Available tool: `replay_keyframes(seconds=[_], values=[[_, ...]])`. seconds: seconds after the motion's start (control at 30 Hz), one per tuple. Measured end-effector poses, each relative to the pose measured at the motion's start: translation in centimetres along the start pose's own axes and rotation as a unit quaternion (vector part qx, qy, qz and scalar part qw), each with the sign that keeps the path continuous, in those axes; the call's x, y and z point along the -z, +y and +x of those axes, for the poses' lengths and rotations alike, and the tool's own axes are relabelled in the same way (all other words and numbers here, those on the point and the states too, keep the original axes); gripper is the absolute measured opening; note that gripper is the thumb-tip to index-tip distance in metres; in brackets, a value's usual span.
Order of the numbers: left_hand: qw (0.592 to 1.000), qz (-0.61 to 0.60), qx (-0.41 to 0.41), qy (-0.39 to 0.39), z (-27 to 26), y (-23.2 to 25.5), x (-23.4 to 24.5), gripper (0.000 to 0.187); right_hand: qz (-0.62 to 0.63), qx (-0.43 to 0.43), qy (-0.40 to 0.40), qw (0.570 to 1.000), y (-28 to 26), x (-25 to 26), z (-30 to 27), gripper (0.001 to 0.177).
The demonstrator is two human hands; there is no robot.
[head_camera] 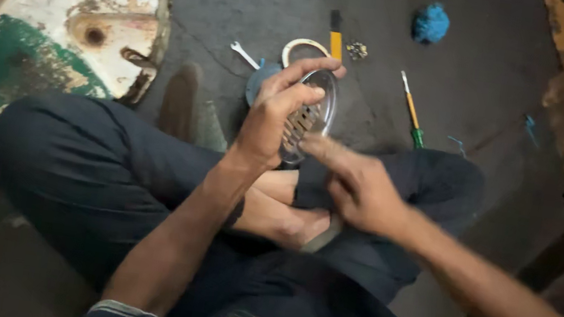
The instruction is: The person sits on the floor and uses a screwdriver and wrench to disassemble and reassemble a circular metal mechanical part. They remove screws, separate the components, and then put them back together.
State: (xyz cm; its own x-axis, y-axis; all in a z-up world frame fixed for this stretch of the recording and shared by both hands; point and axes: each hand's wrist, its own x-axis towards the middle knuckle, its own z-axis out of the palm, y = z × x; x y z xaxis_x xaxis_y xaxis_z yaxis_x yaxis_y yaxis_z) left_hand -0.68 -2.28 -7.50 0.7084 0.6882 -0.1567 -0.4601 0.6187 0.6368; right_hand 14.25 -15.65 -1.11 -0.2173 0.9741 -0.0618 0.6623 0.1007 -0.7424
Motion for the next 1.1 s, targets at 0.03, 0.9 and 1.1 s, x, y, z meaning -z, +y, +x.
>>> replay_keyframes(seconds=[0.03, 0.9, 1.1], values=[[1.000, 0.015, -0.008, -0.009, 0.0, 0.0, 0.3, 0.046, -0.005, 0.003, -0.008, 1.000, 0.0, -0.2, 0.1, 0.069], [0.996, -0.087, 0.034, 0.010, -0.3, -1.0, 0.2, 0.048, 0.006, -0.017, -0.055, 0.998, -0.4, 1.7, 0.4, 0.072], [0.996, -0.081, 0.029, -0.019, 0.3, -0.9, -0.9, 0.048, -0.398, 0.160, -0.080, 0.900, 1.9, 6.4, 2.1, 0.062]])
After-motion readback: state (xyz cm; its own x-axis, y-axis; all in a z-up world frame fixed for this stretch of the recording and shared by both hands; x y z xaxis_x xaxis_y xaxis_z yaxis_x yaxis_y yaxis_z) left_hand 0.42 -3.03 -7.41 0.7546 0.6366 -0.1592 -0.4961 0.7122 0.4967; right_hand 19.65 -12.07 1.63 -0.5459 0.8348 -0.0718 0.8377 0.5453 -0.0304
